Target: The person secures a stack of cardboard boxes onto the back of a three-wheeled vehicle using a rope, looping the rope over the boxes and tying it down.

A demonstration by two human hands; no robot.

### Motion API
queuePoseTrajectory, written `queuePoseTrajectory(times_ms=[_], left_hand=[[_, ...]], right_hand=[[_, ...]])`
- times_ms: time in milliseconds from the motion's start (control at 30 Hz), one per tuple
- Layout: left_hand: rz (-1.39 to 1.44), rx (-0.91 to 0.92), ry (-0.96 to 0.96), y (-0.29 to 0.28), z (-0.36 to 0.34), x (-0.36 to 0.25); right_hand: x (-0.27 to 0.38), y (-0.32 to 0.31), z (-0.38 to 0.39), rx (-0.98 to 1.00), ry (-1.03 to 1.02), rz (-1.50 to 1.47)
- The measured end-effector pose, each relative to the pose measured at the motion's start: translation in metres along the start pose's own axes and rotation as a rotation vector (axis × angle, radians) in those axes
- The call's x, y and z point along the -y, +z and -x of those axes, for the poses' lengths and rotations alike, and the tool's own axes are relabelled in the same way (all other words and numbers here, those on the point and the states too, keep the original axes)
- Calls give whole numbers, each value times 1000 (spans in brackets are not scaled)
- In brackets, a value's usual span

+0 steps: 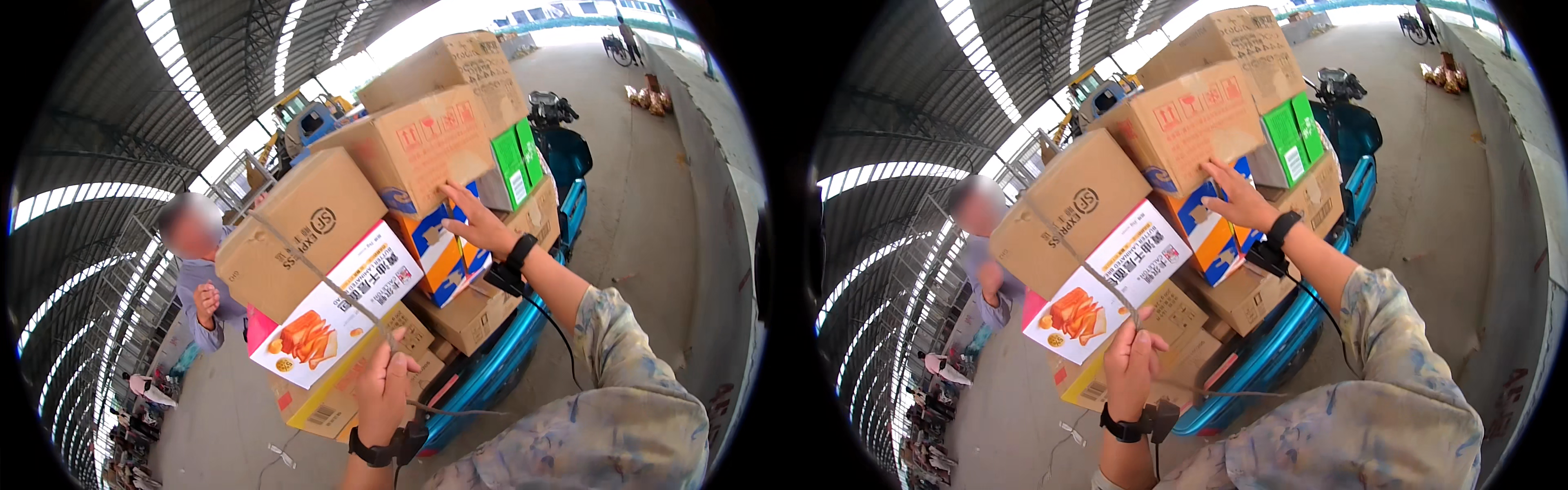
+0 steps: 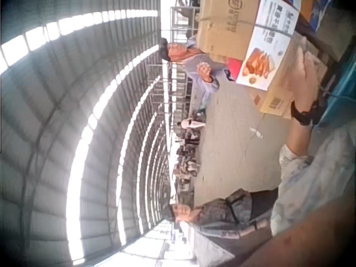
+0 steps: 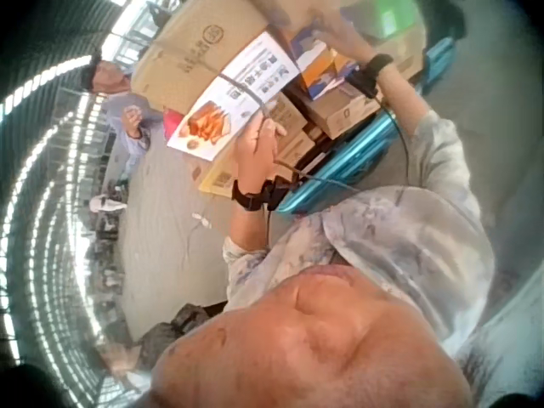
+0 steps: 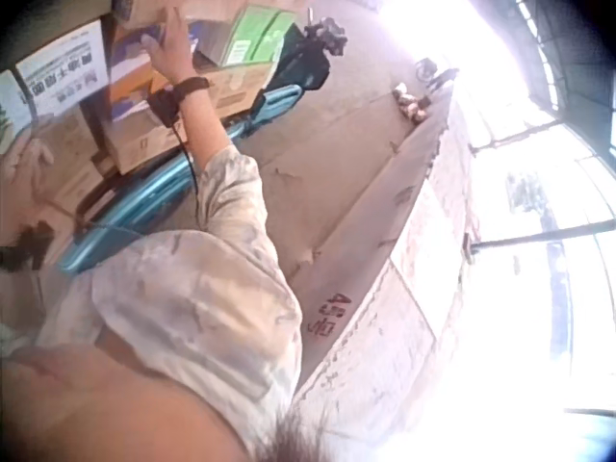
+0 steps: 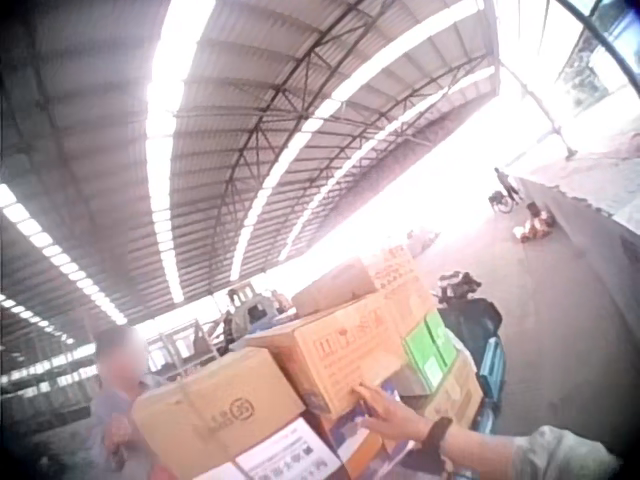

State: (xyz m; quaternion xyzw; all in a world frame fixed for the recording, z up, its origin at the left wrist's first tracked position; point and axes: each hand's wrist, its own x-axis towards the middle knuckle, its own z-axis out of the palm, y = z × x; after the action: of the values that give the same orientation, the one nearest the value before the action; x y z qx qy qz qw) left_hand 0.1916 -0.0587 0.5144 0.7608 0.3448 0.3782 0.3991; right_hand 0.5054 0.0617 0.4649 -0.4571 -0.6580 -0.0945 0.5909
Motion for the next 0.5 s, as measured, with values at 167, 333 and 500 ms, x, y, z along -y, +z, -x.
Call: queuePoseTrajectory(times_ms=[167,333,500], left_hand=[[119,-116,-17,4,15,30],[146,-118,16,13,12,23],[98,-183,-8,5,11,46]], right_hand=[[-3,5,-2,-20,-43,61],[-10,9,-7,57,-1,36],[-2,9,5,87,42,2]])
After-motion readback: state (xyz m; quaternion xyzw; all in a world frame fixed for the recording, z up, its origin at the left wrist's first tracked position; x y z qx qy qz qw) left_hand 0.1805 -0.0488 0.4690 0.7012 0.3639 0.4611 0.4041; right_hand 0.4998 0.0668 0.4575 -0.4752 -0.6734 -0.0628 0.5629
